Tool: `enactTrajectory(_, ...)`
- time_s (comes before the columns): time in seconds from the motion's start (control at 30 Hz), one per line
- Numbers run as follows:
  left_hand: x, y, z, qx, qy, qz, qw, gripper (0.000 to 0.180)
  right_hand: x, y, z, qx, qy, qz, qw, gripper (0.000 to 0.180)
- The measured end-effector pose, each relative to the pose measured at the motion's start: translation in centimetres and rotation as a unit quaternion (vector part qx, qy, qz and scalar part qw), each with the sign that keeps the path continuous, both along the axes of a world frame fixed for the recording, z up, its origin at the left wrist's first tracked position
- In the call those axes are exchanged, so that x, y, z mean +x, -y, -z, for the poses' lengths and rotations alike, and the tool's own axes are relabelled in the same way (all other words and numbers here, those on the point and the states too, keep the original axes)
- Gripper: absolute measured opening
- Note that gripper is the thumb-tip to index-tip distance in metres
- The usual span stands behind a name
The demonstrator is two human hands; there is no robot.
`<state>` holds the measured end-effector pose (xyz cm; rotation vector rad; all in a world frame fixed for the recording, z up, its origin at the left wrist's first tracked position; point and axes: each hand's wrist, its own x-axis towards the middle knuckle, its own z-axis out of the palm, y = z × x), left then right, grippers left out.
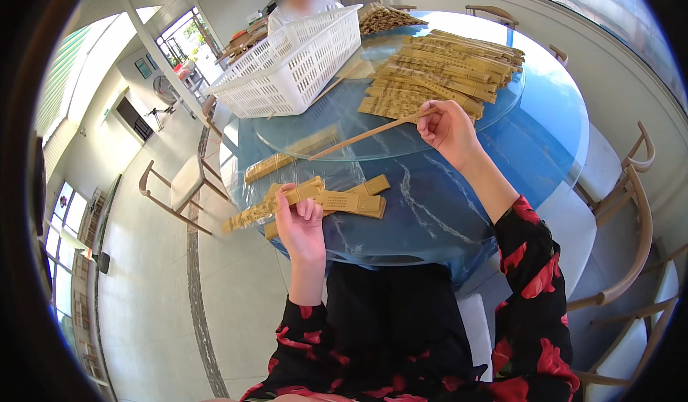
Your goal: The person inserts thin wooden sticks into pre-cut slots on rectangular bamboo strips, then places the assembled pieces into a white basket. The person repeats this process for multiple bamboo strips.
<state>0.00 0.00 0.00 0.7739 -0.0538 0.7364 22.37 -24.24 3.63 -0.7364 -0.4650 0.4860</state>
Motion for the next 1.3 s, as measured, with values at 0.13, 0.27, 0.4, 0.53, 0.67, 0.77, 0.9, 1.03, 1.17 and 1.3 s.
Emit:
enactTrajectory(0.13,1.8,1.6,0.4,-0.033,0.003,-0.056,0.998,0.033,0.8,1.7,-0.6,0.005,0.008,-0.037,0.999,0.022)
enactTrajectory(0.27,0.5,0.2,0.4,-0.025,0.000,-0.048,0.999,0.033,-0.6,0.4,-0.7,0.027,-0.011,-0.026,0.999,0.020)
enactTrajectory(0.4,0.0,0.9,0.3,-0.013,0.000,-0.070,0.997,0.034,-0.8,0.6,-0.9,0.010,0.031,-0.045,0.998,0.020)
enactTrajectory(0.53,0.1,1.1,0.4,-0.022,-0.008,-0.063,0.998,0.034,-1.2,0.7,-1.1,-0.010,0.039,-0.040,0.998,0.021)
enactTrajectory(0.67,0.2,1.1,0.4,-0.024,-0.006,-0.055,0.998,0.034,-1.4,0.4,-1.2,-0.028,0.054,-0.035,0.998,0.022)
enactTrajectory(0.77,0.2,1.0,0.5,-0.012,-0.002,-0.048,0.999,0.035,-1.7,0.3,-1.4,-0.035,0.063,-0.038,0.997,0.022)
enactTrajectory(0.9,0.2,1.3,0.1,-0.001,-0.015,-0.053,0.999,0.036,-2.2,0.2,-1.6,-0.049,0.075,-0.048,0.995,0.023)
enactTrajectory(1.03,0.2,1.3,0.1,0.010,-0.018,-0.047,0.999,0.034,-3.2,-0.4,-1.4,-0.088,0.076,-0.074,0.990,0.023)
enactTrajectory(1.17,0.3,1.3,0.3,0.002,-0.003,-0.041,0.999,0.027,-4.4,-1.4,-0.6,-0.112,0.084,-0.131,0.981,0.020)
enactTrajectory(1.3,0.6,1.2,0.7,0.018,0.003,-0.038,0.999,0.021,-6.1,-3.4,0.3,-0.096,0.075,-0.196,0.973,0.017)
